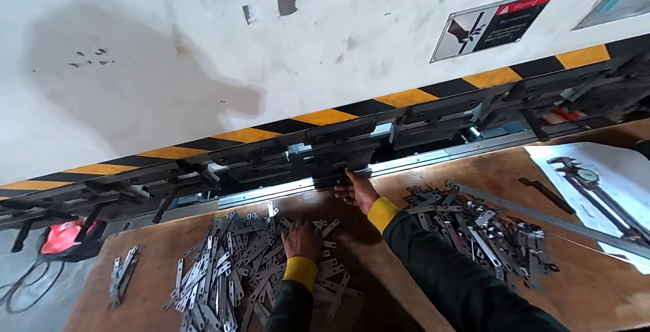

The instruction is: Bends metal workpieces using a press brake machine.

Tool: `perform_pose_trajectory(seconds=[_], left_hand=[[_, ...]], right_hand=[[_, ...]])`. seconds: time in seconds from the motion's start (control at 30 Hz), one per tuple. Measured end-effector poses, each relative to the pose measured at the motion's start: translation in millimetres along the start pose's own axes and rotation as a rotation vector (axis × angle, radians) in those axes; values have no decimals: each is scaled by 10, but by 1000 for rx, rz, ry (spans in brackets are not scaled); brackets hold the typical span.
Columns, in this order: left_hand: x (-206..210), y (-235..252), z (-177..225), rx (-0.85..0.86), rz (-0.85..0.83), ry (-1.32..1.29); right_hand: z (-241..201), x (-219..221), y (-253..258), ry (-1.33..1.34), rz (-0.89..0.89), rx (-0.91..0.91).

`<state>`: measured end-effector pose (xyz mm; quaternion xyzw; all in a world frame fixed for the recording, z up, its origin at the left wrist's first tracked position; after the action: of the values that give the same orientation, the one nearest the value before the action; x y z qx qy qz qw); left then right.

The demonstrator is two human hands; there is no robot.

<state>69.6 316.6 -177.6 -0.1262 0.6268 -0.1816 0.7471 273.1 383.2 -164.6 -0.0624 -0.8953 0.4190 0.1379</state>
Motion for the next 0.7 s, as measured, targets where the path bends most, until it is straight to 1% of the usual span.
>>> perform_pose_trajectory(seconds=[0.1, 0.17, 0.2, 0.3, 0.37, 0.43, 0.47, 0.53, 0.6, 0.63, 0.7], left_hand=[[-32, -28, -13, 22, 43, -33], [-85, -111, -30, 35, 95, -167], [-113, -163, -45, 44, 132, -285], [-181, -355, -63, 125, 299, -766], [-229, -481, -37, 177, 348, -975], [-221, -580, -8, 214, 362, -1045], [-194, -620, 17, 232, 365, -1082], [-100, -705, 89, 272, 347, -1197], [0, -814, 192, 284, 321, -1361], [57, -875, 246, 260, 295, -1460], [157, -1006, 329, 147, 237, -1673]], right_hand=[[-6, 10, -51, 37, -18, -8], [-16, 4, -89, 48, -35, -9], [-9, 4, -114, 46, -49, -9], [136, 13, -290, -23, -82, -53], [353, 7, -392, -117, -92, -95], [555, -40, -411, -170, -87, -105], [589, -53, -419, -173, -75, -111], [516, -78, -427, -111, -47, -86], [338, -82, -405, -59, -11, -58], [253, -79, -383, -56, 1, -49], [107, -52, -322, -69, 25, -42]])
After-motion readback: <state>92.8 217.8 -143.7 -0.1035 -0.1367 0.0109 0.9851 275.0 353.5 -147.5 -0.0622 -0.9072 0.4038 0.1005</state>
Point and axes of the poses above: each hand's wrist, its own y-axis towards the middle knuckle, its own x-axis out of the palm, z = x × y, the point moved 5 cm from there along y, towards the middle knuckle, and after that the axes turned 10 degrees about x, right-handed, at the moved point
